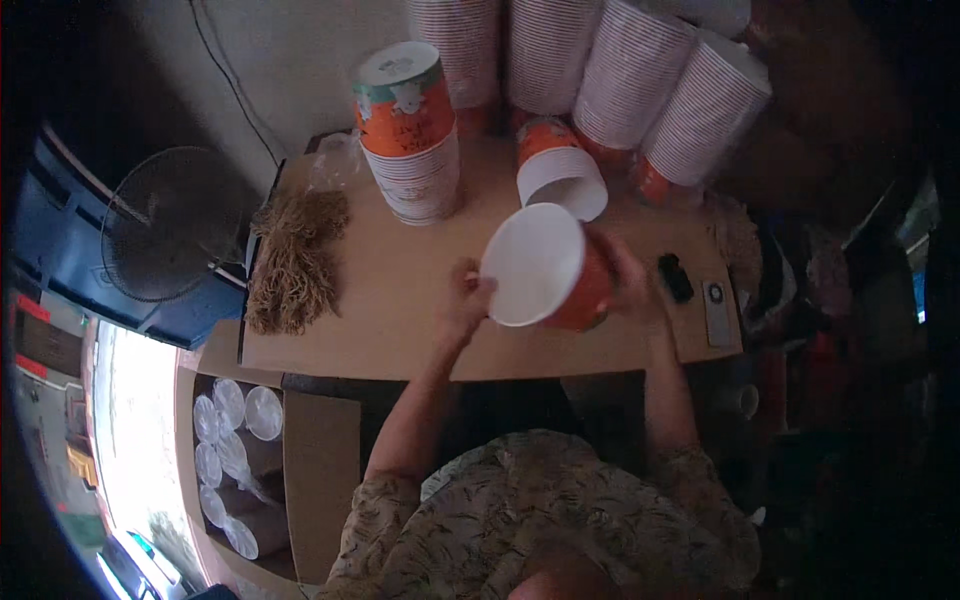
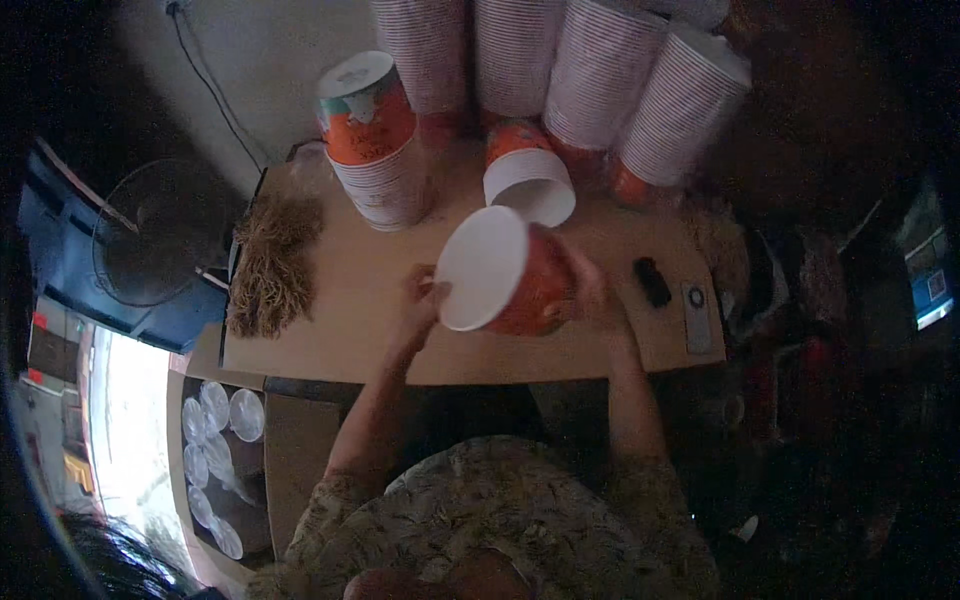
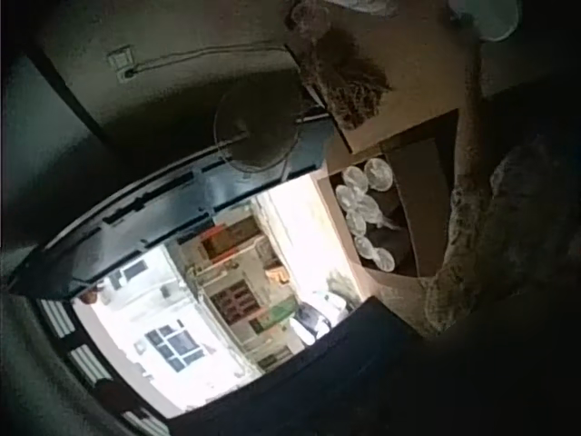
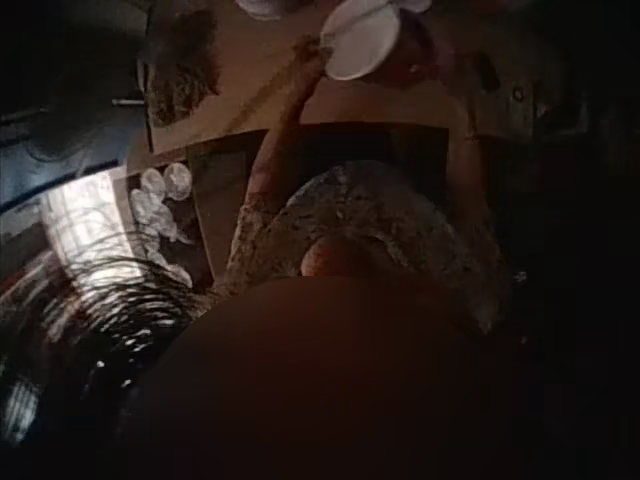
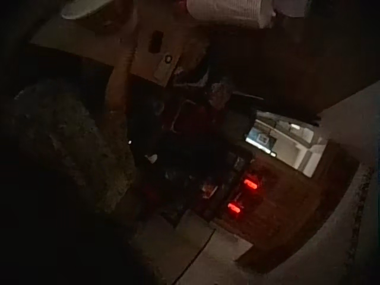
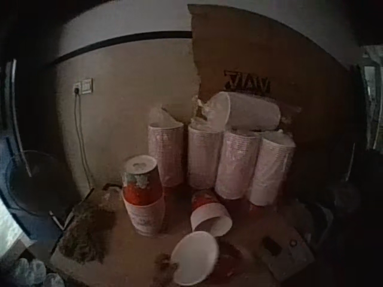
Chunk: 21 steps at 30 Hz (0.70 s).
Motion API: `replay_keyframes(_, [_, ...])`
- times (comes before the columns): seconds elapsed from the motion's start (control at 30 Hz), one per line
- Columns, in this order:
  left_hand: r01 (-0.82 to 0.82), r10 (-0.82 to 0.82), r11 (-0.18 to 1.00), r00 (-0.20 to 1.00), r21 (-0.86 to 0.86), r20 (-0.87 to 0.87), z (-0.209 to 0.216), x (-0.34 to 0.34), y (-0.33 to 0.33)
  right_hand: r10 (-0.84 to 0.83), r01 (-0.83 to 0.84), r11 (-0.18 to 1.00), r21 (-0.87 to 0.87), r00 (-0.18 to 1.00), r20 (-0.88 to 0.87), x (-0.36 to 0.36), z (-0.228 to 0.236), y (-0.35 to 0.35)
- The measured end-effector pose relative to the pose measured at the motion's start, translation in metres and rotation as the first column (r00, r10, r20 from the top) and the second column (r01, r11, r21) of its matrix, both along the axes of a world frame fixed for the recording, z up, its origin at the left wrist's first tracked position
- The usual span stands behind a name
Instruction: Attaching string handles to paper bowls by threading twine through pre-punched holes and tying them.
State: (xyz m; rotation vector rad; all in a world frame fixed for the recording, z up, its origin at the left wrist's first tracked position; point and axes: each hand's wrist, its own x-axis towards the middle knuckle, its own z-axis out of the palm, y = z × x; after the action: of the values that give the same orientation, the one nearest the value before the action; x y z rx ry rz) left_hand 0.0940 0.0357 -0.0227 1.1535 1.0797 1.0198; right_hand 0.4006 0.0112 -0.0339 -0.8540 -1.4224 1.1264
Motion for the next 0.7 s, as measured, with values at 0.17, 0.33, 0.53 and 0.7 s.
replay_keyframes(0.17, [0.070,-0.059,0.974,0.997,-0.216,0.055,-0.020,-0.054,-0.038,0.081,-0.059,0.996,-0.070,0.927,0.365,-0.086,0.043,-0.027])
replay_keyframes(0.33, [0.092,-0.033,0.953,0.978,-0.288,0.204,-0.080,-0.083,-0.057,0.102,-0.018,0.984,-0.179,0.876,0.471,-0.112,0.022,-0.038])
replay_keyframes(0.53, [-0.003,0.191,0.919,0.878,0.394,-0.439,-0.092,-0.099,-0.074,0.020,0.090,0.981,-0.171,0.833,0.554,-0.128,0.013,-0.046])
replay_keyframes(0.7, [-0.052,0.054,0.998,0.993,0.021,-0.104,-0.011,-0.101,-0.102,-0.048,0.131,0.987,-0.093,0.791,0.610,-0.158,0.020,-0.068])
